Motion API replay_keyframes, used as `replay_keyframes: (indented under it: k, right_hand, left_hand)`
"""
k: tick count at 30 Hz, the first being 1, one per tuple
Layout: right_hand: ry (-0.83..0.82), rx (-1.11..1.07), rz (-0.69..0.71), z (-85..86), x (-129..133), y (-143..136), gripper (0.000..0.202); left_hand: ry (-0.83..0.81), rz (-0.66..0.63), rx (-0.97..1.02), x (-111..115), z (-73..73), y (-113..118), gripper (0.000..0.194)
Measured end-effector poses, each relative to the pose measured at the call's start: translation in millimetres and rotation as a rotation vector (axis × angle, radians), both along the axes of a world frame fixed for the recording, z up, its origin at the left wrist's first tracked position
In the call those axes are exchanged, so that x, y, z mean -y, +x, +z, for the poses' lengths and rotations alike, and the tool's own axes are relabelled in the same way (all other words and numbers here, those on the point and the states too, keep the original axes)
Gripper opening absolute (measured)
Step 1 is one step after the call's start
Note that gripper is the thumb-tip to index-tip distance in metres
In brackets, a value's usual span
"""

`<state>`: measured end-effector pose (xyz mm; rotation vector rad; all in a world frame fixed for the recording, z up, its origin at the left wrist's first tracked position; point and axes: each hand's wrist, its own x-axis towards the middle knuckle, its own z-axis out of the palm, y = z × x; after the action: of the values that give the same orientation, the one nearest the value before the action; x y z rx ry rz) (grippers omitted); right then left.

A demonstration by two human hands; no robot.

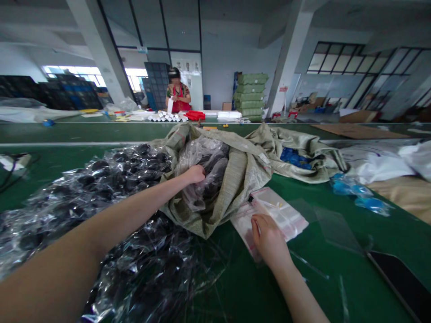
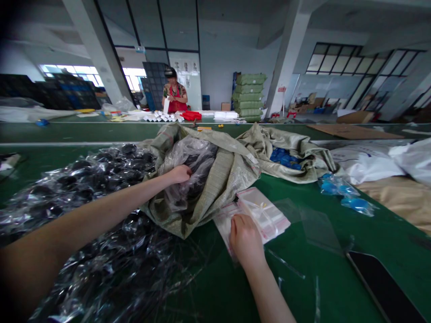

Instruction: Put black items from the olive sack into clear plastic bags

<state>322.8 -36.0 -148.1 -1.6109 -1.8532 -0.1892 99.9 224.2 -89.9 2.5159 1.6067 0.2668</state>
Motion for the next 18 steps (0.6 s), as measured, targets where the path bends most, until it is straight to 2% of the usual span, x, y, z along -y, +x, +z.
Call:
replay_keyframes:
  k: [5,7,9,11,13,16,18]
  right_hand:
    - [0.027,-0.002,-0.002,-1.1,-1.5,3.3,0.021]
    - [0.032,0.001,0.001,-0.8,-1.4,4.1,0.022]
    - [0.041,0.006,0.000,-0.2,-0.9,4.0,0.022]
    - [0.044,0.010,0.000,0.3,-0.1,3.0,0.022]
    - [0.041,0.006,0.004,0.6,0.9,1.8,0.021]
    - [0.051,-0.009,0.003,0.2,1.9,1.1,0.020]
    - [0.056,-0.020,-0.007,-0.8,1.9,1.4,0.020]
  left_hand:
    - [0.068,0.063,-0.094,-7.1,1.3,3.1,0.096]
    - [0.083,0.064,-0.104,-12.7,7.1,0.8,0.105]
    - [0.102,0.052,-0.094,-18.9,15.0,-3.9,0.098]
    - [0.139,0.049,-0.068,-22.3,23.1,-8.8,0.081]
    - [0.179,0.042,-0.036,-21.1,29.5,-11.6,0.066]
    - [0.179,-0.033,-0.028,-15.2,36.7,-13.1,0.057]
    - [0.167,-0.021,-0.039,-15.3,45.2,-17.0,0.045]
